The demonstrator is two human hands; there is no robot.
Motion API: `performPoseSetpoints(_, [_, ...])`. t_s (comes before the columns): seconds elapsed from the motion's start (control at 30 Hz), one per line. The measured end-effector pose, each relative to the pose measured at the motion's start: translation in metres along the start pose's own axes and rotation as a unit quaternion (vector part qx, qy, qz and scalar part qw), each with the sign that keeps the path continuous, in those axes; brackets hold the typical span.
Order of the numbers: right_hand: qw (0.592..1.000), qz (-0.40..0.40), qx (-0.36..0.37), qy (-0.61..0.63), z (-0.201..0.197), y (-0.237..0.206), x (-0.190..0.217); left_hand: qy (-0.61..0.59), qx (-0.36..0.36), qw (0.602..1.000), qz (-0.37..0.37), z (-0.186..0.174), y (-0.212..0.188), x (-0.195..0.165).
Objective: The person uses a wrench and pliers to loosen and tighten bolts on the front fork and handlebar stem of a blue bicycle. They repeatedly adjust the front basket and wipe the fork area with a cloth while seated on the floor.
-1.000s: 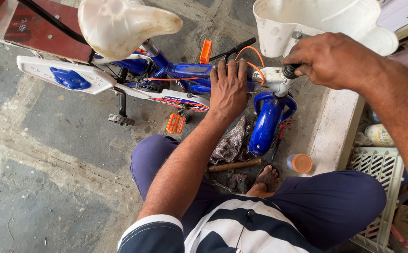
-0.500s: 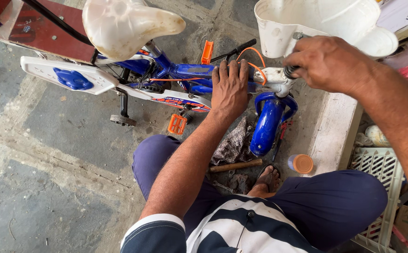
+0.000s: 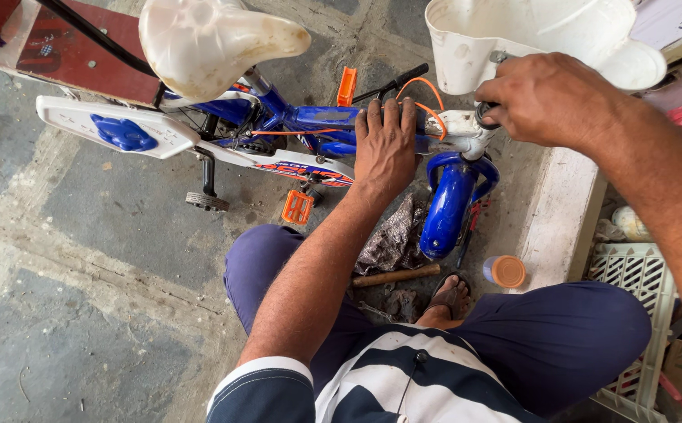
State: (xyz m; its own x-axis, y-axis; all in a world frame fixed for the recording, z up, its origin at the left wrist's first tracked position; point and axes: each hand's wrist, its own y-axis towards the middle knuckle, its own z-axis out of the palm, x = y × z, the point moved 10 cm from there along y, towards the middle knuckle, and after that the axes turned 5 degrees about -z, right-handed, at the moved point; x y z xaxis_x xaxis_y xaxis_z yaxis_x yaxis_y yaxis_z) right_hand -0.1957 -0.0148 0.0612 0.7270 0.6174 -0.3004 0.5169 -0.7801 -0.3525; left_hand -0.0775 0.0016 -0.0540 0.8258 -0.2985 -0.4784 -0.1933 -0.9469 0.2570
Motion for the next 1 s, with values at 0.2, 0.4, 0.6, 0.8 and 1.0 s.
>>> performPoseSetpoints(0.2, [0.985, -0.103, -0.12, 0.065, -0.008, -0.002, 0.007, 0.014, 0.018, 1.0, 0.003, 0.001, -0.002, 0.001])
performPoseSetpoints(0.4, [0.998, 0.03, 0.048, 0.001, -0.004, 0.001, 0.002, 0.014, 0.014, 1.0, 0.005, -0.003, -0.003, 0.0])
performPoseSetpoints(0.6, [0.987, 0.088, 0.131, -0.01, -0.015, -0.003, 0.01, 0.005, 0.024, 1.0, 0.002, -0.003, -0.003, 0.001])
performPoseSetpoints(0.8, [0.998, -0.004, 0.006, 0.061, -0.019, 0.002, 0.015, 0.006, 0.013, 1.0, 0.004, -0.005, -0.004, 0.001])
performPoseSetpoints(1.0, [0.999, 0.004, 0.031, 0.024, -0.018, 0.002, 0.007, -0.004, -0.01, 1.0, 0.01, -0.011, -0.004, -0.001])
